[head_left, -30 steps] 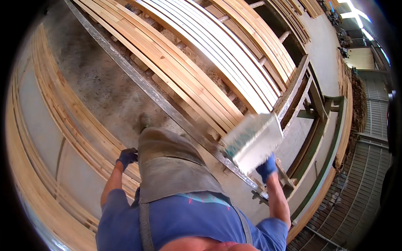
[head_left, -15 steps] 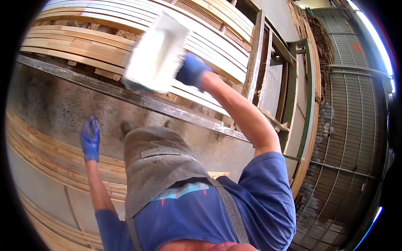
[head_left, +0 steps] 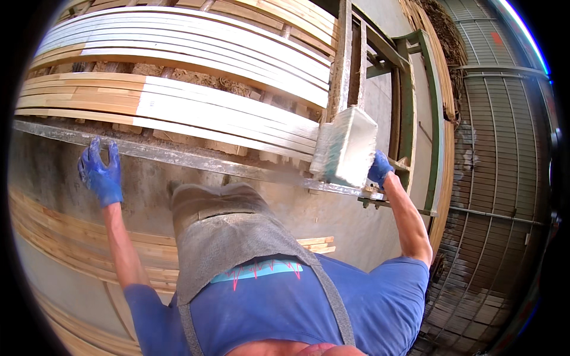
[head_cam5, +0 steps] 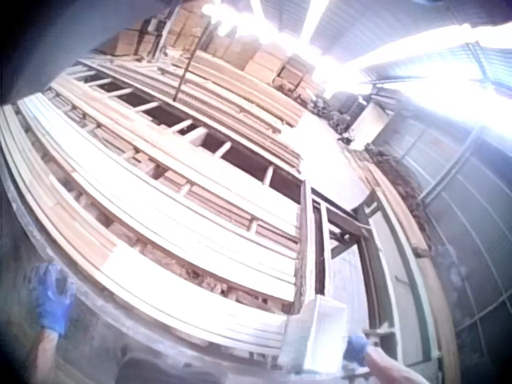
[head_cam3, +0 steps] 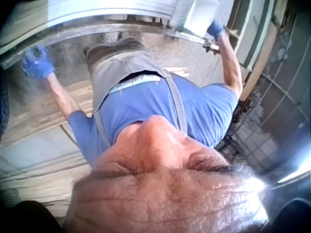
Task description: The person arranges thin wooden planks on a metal rack and then uses a paint roller to apply white paint to the planks. The person repeatedly picks up planks, places them on the rack, and paints them.
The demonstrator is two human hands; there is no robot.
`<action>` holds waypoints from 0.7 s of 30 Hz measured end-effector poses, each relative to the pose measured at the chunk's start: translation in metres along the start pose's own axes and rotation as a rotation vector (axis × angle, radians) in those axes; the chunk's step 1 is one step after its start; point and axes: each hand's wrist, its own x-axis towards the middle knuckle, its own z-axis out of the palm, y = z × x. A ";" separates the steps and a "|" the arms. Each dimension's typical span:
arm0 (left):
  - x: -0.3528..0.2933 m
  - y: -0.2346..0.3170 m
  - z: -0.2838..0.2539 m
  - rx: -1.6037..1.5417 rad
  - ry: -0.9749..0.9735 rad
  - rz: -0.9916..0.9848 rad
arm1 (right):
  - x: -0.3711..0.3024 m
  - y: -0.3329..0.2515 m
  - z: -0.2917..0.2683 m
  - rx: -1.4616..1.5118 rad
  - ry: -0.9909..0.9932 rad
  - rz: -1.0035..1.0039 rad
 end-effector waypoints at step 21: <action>0.228 0.182 0.021 -0.788 -0.239 0.700 | -0.019 -0.055 0.047 0.893 0.551 0.072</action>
